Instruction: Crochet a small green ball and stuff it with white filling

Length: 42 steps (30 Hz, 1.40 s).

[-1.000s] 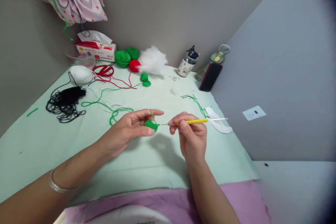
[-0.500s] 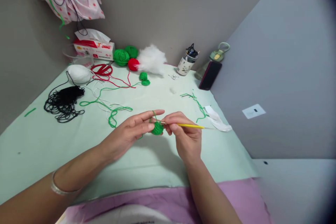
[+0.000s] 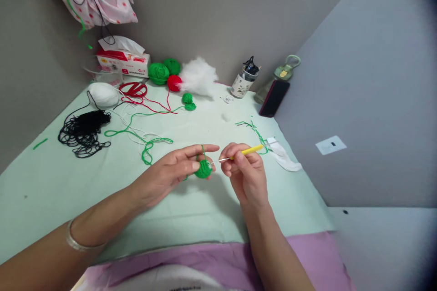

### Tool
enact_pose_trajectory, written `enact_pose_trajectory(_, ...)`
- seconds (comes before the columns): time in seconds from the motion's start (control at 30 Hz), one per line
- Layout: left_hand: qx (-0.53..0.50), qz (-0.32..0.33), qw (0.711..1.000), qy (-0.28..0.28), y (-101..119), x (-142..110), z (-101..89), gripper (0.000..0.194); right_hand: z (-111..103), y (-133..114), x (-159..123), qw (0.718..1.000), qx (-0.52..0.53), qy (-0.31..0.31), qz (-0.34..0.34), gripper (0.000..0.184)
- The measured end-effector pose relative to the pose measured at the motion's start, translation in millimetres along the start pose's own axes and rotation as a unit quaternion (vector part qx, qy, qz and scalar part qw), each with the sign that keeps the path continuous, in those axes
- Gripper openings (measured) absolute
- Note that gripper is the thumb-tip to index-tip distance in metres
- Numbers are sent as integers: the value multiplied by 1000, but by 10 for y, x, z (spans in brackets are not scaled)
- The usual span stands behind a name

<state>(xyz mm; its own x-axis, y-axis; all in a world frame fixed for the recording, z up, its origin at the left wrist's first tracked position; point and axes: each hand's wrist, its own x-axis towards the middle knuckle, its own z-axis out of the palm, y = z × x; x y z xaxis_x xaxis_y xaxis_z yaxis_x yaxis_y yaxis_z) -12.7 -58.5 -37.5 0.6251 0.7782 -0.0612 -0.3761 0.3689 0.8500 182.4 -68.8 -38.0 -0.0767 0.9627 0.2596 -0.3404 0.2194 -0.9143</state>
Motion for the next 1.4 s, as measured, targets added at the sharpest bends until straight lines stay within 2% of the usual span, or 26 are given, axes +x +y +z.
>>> enact_pose_trajectory(0.1,50,22,998,26,-23,10,-5,47,21,46,-46,995,-78,-20,-64,11)
enact_pose_trajectory(0.23,108,32,992,53,-46,10,-9,49,77,64,-103,951,-251,-28,-176,16)
enact_pose_trajectory(0.33,137,34,988,65,-57,2,-7,49,110,57,-116,934,-289,-17,-210,18)
enact_pose_trajectory(0.47,151,55,984,74,-60,0,5,47,117,74,-104,952,-241,7,-189,15)
enact_pose_trajectory(0.63,139,57,984,92,-19,2,39,45,71,106,-71,988,-125,8,-90,14)
enact_pose_trajectory(0.77,144,55,984,95,8,-2,51,46,49,93,-55,995,-85,3,-43,20)
enact_pose_trajectory(0.97,188,56,976,90,-2,-9,12,45,25,67,-56,996,-70,-31,-48,17)
enact_pose_trajectory(1.27,232,50,965,109,-15,-17,6,45,8,-20,-68,982,-157,-62,-88,18)
enact_pose_trajectory(1.4,251,60,958,126,-27,-17,22,44,-22,-50,-74,967,-211,-92,-107,19)
